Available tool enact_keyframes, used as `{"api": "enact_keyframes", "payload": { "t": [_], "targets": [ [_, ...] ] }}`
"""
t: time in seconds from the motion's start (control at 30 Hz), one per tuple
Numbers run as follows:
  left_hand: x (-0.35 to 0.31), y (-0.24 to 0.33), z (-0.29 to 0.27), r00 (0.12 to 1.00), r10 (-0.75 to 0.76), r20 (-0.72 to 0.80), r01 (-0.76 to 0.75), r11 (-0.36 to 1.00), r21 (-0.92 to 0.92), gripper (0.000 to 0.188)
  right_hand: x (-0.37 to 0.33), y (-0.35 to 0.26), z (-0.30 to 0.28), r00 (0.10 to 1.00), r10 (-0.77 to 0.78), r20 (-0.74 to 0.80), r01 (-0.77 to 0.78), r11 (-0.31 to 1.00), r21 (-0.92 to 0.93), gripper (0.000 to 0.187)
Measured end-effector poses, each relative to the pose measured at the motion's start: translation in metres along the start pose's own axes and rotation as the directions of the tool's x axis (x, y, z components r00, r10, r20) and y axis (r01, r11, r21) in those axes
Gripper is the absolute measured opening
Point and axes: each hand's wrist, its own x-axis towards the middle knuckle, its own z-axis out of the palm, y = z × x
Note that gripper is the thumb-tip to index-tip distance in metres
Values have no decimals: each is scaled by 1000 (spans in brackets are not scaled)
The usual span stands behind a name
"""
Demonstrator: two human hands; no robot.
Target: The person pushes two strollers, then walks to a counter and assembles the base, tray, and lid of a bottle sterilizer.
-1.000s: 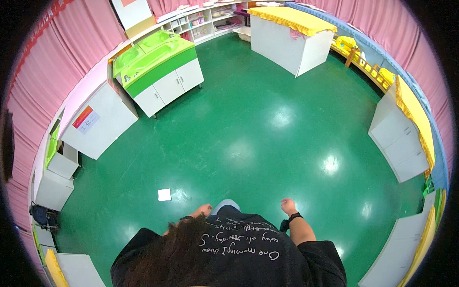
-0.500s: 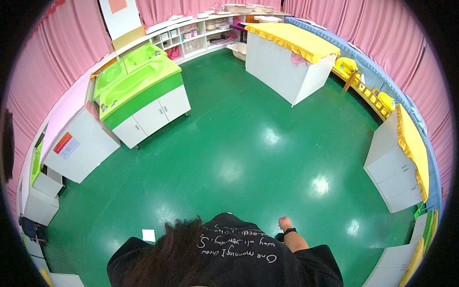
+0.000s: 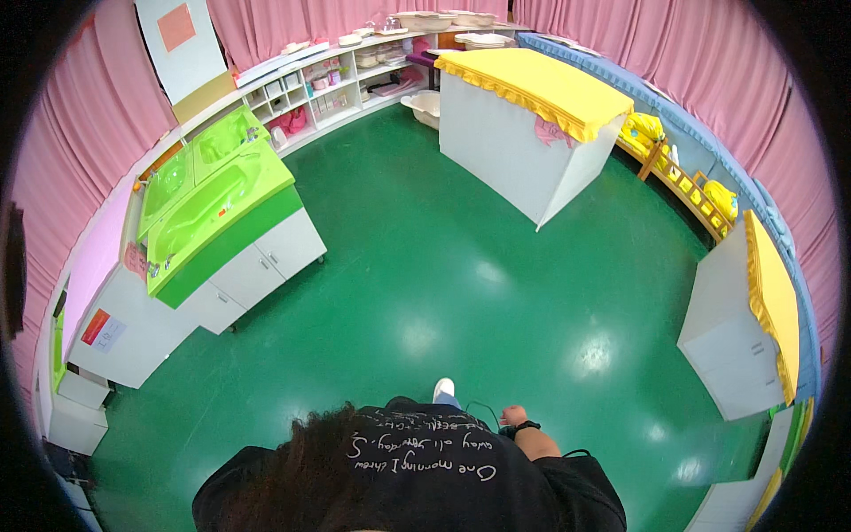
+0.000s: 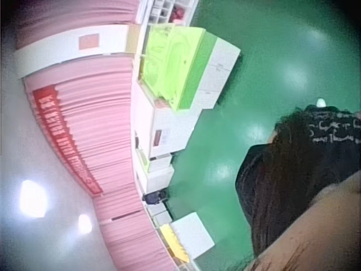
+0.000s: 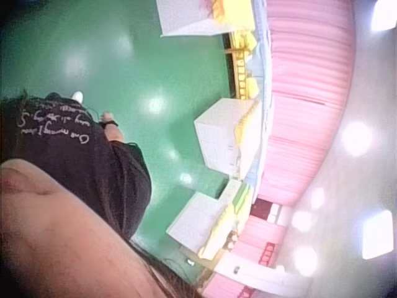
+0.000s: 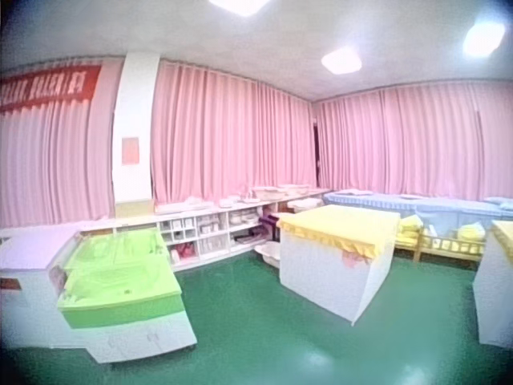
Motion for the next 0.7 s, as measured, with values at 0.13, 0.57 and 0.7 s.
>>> {"api": "enact_keyframes", "payload": {
  "t": [0.13, 0.57, 0.7],
  "targets": [
    [41, 23, -79, 996, -35, -85, 30, 998, -59, 31, 84, -100, -43, 990, -137, 22, 136, 932, -337, 18],
    [210, 6, -292, 996, -34, -85, 12, 969, -247, 24, 200, -439, 37, 988, -31, 150, 108, 837, -537, 25],
    [241, -40, -371, 986, -141, -89, 123, 975, -188, 22, 231, -550, 47, 974, -64, 217, 181, 798, -575, 25]
  ]
}}
